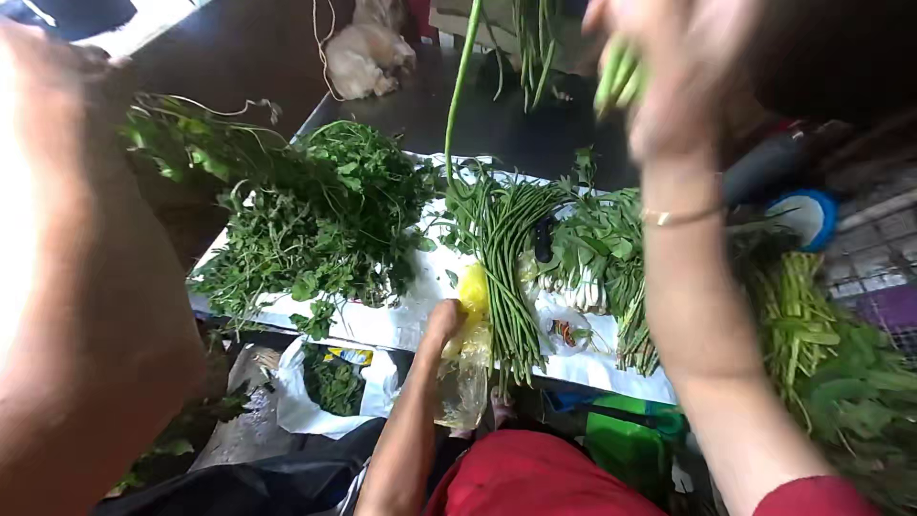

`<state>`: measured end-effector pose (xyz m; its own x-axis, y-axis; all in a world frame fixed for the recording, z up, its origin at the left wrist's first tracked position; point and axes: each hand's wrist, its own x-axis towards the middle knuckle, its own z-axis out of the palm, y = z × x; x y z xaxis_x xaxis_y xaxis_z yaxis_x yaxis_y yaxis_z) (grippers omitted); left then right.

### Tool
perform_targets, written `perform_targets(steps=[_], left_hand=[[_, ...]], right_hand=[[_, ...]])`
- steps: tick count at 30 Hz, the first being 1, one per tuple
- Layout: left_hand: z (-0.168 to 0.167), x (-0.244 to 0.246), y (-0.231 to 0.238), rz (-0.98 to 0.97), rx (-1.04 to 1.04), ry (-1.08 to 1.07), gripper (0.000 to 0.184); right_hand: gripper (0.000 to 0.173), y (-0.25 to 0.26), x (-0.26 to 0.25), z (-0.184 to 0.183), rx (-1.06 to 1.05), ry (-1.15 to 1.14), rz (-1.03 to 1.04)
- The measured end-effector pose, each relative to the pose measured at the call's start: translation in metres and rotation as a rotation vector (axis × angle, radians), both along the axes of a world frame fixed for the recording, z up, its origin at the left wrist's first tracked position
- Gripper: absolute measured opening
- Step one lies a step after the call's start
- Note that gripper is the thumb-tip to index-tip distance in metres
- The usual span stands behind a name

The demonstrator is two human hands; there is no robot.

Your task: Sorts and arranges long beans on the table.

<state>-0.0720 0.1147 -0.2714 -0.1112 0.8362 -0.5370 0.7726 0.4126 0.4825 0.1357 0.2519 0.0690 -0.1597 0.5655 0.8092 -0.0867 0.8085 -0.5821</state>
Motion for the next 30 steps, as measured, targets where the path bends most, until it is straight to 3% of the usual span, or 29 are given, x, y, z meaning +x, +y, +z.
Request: perform_targets(steps=[1,2,3,6,9,16,20,23,25,27,30], left_hand=[[0.008,-0.001,0.000,0.024,0.029,-0.025,0.035],[0.016,-0.003,-0.001,0.059,0.069,-0.070,0.036],[0.020,-0.005,-0.003,0.101,0.123,-0.130,0.037],[0.030,-0.010,-0.008,0.246,0.244,-0.301,0.038],[0.046,-0.010,-0.013,0.386,0.303,-0.437,0.037],[0.084,0.005,-0.011,0.601,0.537,-0.767,0.035],[0.127,0.008,-0.006,0.771,0.684,-0.948,0.031],[0.179,-0.007,-0.018,0.873,0.892,-0.946,0.026],[0.210,-0.019,-0.034,0.819,1.054,-0.852,0.023],[0.231,-0.025,-0.052,0.765,1.164,-0.743,0.024],[0.222,-0.026,-0.082,0.698,1.178,-0.697,0.029]], right_hand=[[0.054,-0.018,0.001,-0.035,0.004,-0.123,-0.042],[0.074,-0.040,0.004,-0.078,-0.076,-0.259,-0.098],[0.081,-0.063,0.008,-0.129,-0.217,-0.379,-0.149],[0.077,-0.108,0.021,-0.285,-0.604,-0.549,-0.231],[0.073,-0.143,0.033,-0.346,-0.850,-0.655,-0.228],[0.077,-0.145,0.034,-0.324,-0.886,-0.976,-0.240],[0.080,-0.148,0.031,-0.330,-0.894,-1.019,-0.210],[0.077,-0.148,0.029,-0.323,-0.922,-1.065,-0.221],[0.069,-0.148,0.027,-0.314,-0.879,-0.955,-0.234],[0.067,-0.151,0.023,-0.299,-0.765,-0.671,-0.210],[0.103,-0.161,0.008,-0.267,-0.672,-0.314,0.057]])
